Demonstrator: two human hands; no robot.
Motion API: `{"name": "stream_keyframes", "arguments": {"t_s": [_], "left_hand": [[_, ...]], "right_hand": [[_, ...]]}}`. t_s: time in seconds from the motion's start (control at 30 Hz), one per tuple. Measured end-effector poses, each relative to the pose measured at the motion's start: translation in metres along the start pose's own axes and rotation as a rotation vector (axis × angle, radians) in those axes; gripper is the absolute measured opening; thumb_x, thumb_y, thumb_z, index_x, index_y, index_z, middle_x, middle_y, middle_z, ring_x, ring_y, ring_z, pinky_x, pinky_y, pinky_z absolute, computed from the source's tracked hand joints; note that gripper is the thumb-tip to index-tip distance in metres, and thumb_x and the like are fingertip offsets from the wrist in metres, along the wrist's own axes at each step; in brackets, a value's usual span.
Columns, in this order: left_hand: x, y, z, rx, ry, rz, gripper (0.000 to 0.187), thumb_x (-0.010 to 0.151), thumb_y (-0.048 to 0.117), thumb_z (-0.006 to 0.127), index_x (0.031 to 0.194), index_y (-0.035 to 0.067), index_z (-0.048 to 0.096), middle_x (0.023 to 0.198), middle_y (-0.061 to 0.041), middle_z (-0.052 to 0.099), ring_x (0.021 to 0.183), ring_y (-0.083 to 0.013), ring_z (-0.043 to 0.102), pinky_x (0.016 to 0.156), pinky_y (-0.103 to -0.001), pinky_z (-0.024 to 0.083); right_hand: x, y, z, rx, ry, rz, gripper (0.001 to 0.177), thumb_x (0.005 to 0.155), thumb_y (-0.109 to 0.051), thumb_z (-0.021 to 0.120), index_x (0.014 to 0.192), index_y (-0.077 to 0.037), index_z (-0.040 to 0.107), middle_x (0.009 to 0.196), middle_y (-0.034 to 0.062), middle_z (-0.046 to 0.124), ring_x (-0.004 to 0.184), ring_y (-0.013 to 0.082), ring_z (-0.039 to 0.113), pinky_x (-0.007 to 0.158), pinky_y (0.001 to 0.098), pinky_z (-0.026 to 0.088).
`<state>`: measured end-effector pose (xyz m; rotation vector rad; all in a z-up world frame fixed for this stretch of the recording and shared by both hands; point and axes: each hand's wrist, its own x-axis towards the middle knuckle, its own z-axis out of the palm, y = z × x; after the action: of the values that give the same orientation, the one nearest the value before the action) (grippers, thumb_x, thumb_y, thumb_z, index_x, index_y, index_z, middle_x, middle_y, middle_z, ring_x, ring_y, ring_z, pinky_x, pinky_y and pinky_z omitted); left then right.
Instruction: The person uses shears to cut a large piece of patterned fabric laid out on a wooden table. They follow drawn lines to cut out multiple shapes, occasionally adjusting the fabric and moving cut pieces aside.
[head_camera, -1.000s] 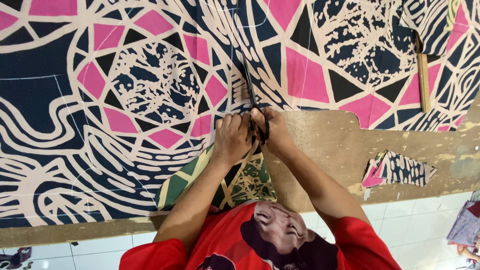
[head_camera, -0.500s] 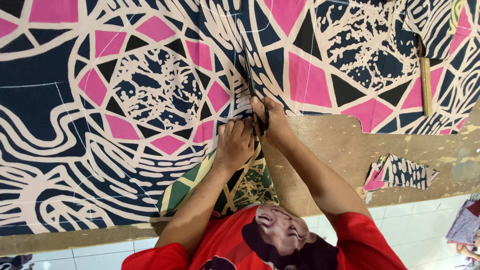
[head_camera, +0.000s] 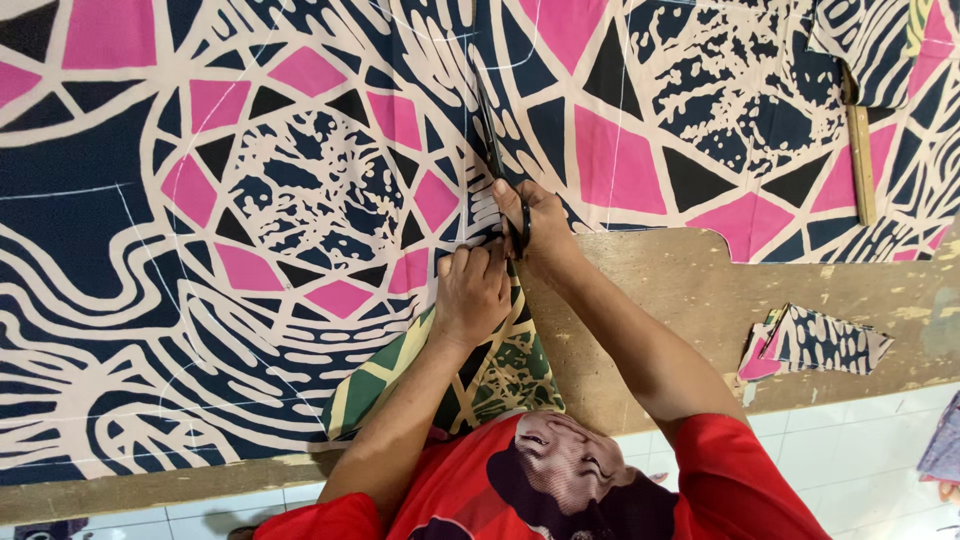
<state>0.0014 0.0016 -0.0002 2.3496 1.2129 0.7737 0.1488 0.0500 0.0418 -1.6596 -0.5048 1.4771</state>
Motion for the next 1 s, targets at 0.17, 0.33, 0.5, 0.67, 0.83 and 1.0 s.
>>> {"name": "stream_keyframes", "arguments": {"t_s": [0.17,0.33,0.5,0.67,0.83,1.0], "left_hand": [[-0.002,0.001,0.003,-0.003,0.002,-0.019,0.026,0.090,0.013,0.067,0.114,0.003,0.069,0.092,-0.005,0.053,0.090,-0.0235,0.052,0.079,-0.040,0.038],[-0.004,0.001,0.006,-0.018,0.004,-0.015,0.025,0.085,0.015,0.068,0.107,0.001,0.070,0.092,-0.008,0.055,0.091,-0.0260,0.053,0.080,-0.043,0.038],[-0.004,0.002,0.008,0.017,0.011,0.042,0.027,0.093,0.014,0.068,0.116,-0.001,0.073,0.088,-0.007,0.056,0.088,-0.0249,0.053,0.079,-0.043,0.038],[-0.006,0.007,0.013,0.147,0.084,0.084,0.032,0.085,0.015,0.067,0.114,0.003,0.074,0.087,-0.009,0.057,0.088,-0.0284,0.056,0.078,-0.046,0.039],[-0.009,0.000,0.022,0.197,0.106,0.143,0.032,0.085,0.016,0.067,0.114,0.004,0.073,0.088,-0.011,0.058,0.087,-0.0315,0.057,0.078,-0.049,0.041],[-0.013,-0.010,0.037,0.364,0.102,0.171,0.031,0.087,0.016,0.066,0.117,0.011,0.074,0.089,-0.011,0.060,0.088,-0.0329,0.059,0.077,-0.050,0.043]], "right_hand": [[0.002,-0.004,0.005,-0.064,-0.008,-0.042,0.043,0.090,-0.042,0.077,0.090,-0.003,0.059,0.057,-0.0009,0.052,0.042,0.0086,0.049,0.039,0.0241,0.042],[-0.024,0.001,-0.007,-0.168,-0.039,-0.072,0.038,0.089,-0.035,0.078,0.087,-0.001,0.061,0.061,-0.0003,0.056,0.049,0.0094,0.052,0.043,0.0265,0.041],[-0.095,0.052,-0.062,-0.432,-0.013,-0.178,0.032,0.088,-0.038,0.077,0.089,-0.007,0.070,0.066,-0.0028,0.060,0.061,0.0064,0.052,0.053,0.0299,0.043],[-0.188,0.118,-0.148,-0.487,0.318,-0.016,0.045,0.084,-0.043,0.081,0.077,-0.001,0.065,0.058,0.0044,0.052,0.056,0.0115,0.048,0.049,0.0345,0.039],[-0.235,0.163,-0.213,-0.495,0.622,0.050,0.046,0.082,-0.044,0.079,0.079,-0.001,0.063,0.057,0.0111,0.061,0.054,0.0182,0.057,0.051,0.0380,0.047],[-0.238,0.178,-0.271,-0.918,0.620,-0.078,0.040,0.083,-0.044,0.076,0.094,-0.007,0.066,0.076,0.0168,0.070,0.072,0.0372,0.068,0.064,0.0480,0.052]]}}
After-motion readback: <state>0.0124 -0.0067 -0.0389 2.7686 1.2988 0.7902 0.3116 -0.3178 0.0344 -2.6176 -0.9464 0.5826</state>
